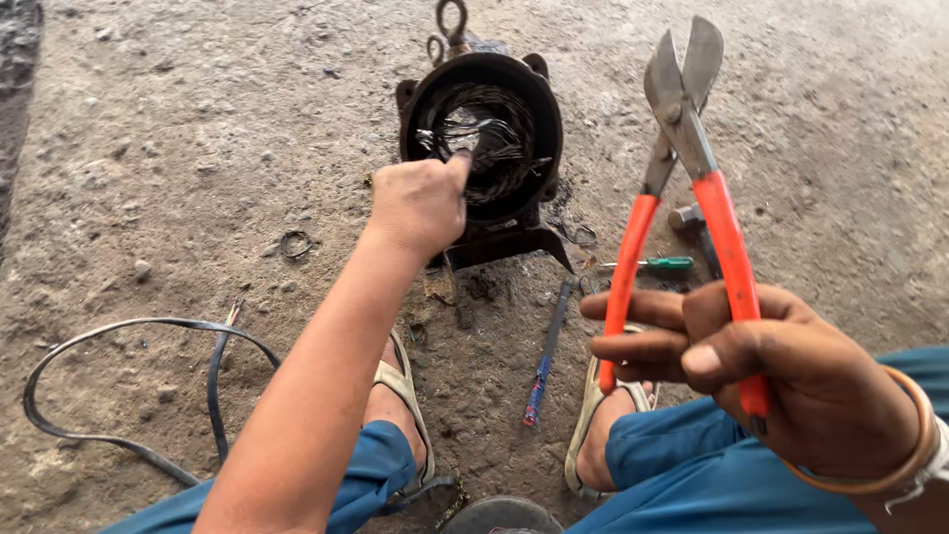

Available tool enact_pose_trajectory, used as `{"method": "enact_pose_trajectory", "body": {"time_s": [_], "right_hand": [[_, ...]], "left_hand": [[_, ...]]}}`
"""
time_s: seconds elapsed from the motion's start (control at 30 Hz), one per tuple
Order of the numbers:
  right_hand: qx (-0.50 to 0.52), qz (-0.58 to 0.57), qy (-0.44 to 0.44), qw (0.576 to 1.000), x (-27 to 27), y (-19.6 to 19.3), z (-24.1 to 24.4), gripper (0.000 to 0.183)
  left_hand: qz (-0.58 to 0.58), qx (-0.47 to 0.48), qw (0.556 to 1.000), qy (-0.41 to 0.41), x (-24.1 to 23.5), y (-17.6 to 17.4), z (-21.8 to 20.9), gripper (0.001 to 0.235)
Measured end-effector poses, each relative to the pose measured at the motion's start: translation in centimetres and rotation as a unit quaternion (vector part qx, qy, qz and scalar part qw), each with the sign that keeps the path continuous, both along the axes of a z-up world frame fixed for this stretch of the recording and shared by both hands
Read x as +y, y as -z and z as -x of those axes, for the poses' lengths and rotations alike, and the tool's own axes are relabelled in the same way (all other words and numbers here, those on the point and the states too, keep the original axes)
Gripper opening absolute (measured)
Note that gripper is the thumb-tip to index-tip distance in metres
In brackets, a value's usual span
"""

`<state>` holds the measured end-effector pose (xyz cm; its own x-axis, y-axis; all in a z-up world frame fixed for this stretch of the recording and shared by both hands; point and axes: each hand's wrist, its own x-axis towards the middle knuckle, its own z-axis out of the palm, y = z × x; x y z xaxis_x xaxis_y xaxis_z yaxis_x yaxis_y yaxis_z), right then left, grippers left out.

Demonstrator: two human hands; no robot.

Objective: The person uses a screwdriver and pliers to manipulate and adjust wires inside a motor housing. They repeatedly probe the internal components and cut wires, working on the device placed on the ground.

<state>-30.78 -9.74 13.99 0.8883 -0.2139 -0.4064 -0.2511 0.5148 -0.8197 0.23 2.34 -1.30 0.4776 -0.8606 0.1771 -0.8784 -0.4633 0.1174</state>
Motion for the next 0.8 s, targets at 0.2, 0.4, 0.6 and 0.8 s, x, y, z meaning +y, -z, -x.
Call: {"method": "enact_pose_trajectory", "body": {"time_s": [0.2,0.4,0.6,0.8], "right_hand": [[0.001,0.035,-0.011,0.999,0.1,-0.9,-0.4,0.014],[0.003,0.007,0.003,1.0,-0.4,-0.6,1.3,0.013],[-0.008,-0.027,0.039,0.999,-0.9,-0.5,1.5,0.019],[-0.019,-0.01,0.015,1.0,-0.5,-0.4,0.7,0.009]], "left_hand": [[-0.02,-0.057,0.994,0.087,3.2,-2.5,-3.1,0.024],[-0.055,-0.031,0.996,0.057,2.5,-1.6,-1.2,0.02],[0.25,-0.017,0.968,0.006,-1.4,-0.6,3.3,0.03],[0.123,0.071,0.988,-0.052,-4.5,-0.7,3.5,0.03]]}}
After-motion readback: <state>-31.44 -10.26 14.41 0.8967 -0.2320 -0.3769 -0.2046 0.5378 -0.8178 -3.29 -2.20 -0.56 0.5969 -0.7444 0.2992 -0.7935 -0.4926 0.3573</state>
